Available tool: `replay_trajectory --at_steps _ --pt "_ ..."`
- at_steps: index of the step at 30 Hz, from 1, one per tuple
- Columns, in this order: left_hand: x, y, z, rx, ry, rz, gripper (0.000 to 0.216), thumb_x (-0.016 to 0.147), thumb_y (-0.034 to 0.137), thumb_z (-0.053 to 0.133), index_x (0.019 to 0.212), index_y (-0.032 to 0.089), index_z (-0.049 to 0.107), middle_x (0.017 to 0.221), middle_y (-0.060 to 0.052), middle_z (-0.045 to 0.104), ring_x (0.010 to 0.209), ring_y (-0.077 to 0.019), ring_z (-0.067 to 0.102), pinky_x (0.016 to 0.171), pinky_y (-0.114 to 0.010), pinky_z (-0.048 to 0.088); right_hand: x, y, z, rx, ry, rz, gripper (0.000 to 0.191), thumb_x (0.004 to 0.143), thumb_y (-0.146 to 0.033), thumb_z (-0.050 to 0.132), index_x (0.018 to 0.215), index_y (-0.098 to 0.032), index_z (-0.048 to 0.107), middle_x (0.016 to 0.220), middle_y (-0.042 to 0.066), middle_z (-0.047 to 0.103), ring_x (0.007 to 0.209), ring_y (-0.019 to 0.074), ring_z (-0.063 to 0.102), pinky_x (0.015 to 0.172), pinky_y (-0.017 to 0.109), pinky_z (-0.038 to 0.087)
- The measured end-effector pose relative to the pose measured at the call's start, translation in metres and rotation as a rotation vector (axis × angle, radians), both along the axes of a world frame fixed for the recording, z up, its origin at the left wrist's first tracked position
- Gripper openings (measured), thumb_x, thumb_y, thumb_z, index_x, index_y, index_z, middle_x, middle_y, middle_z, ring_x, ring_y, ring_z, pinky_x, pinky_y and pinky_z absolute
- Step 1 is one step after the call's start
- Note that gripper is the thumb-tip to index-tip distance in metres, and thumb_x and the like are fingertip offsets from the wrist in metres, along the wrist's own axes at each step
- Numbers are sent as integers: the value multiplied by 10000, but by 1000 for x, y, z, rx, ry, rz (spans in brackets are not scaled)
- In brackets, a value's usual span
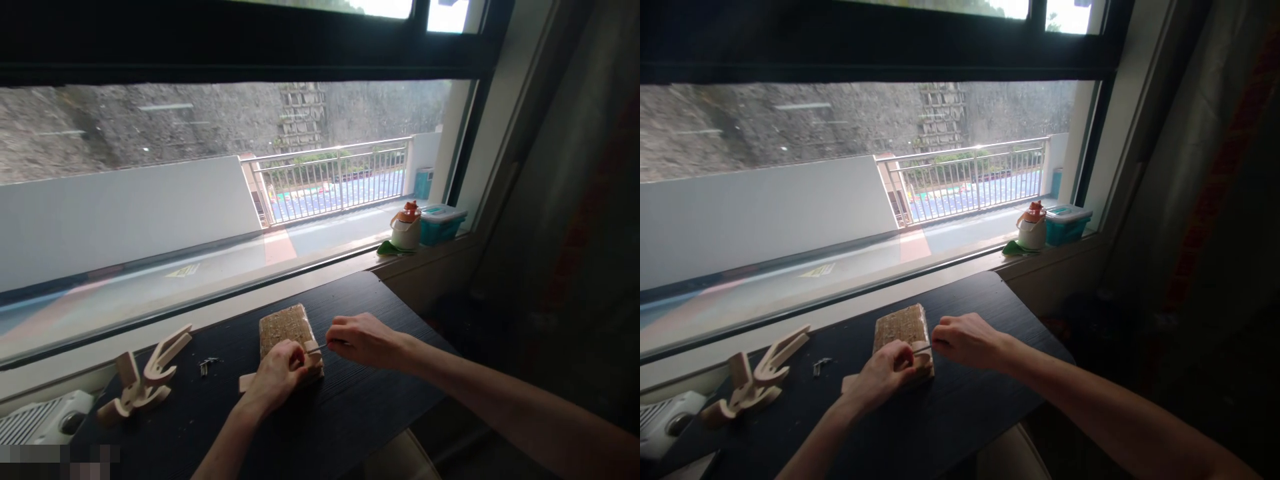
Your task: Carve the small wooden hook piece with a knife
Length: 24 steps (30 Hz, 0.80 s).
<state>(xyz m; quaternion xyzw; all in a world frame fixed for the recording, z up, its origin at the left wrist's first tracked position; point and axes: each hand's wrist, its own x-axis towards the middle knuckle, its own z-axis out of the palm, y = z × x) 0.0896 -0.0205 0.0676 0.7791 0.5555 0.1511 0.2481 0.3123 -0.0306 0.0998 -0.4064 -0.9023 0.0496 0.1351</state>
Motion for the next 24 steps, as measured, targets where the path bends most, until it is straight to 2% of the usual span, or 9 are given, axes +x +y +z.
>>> replay_trajectory --at_steps 4,8,11,16,24 --pt "-2 1 -5 -5 -2 17 119 685 270 609 756 180 576 774 -8 608 737 -166 569 654 -253 395 -29 -2 38 60 -133 101 206 836 -291 498 986 -199 606 929 36 633 742 147 599 536 239 324" --pt "-3 1 -6 1 -18 25 178 678 306 624 791 170 599 787 -21 625 730 -175 583 638 -258 404 -55 1 57 19 -357 182 144 812 -184 513 863 -135 639 864 77 662 731 175 628 515 235 348" --pt "-5 0 -5 11 -43 13 223 670 323 638 826 165 618 826 -34 644 756 -185 598 649 -260 414 -68 3 59 13 -459 211 152 794 -121 515 826 -148 661 809 65 679 737 172 636 538 235 378" --pt "-7 0 -5 25 -61 2 240 696 360 610 832 164 634 823 -42 658 746 -192 606 637 -267 421 -82 10 53 5 -522 220 148 762 -153 560 833 -158 689 810 59 693 750 177 637 545 244 393" --pt "-9 3 -14 41 -69 16 218 696 279 599 870 153 636 863 -57 673 765 -195 619 659 -274 444 -91 13 57 -3 -571 242 161 772 -131 534 792 -142 693 798 54 697 730 171 625 559 263 387"
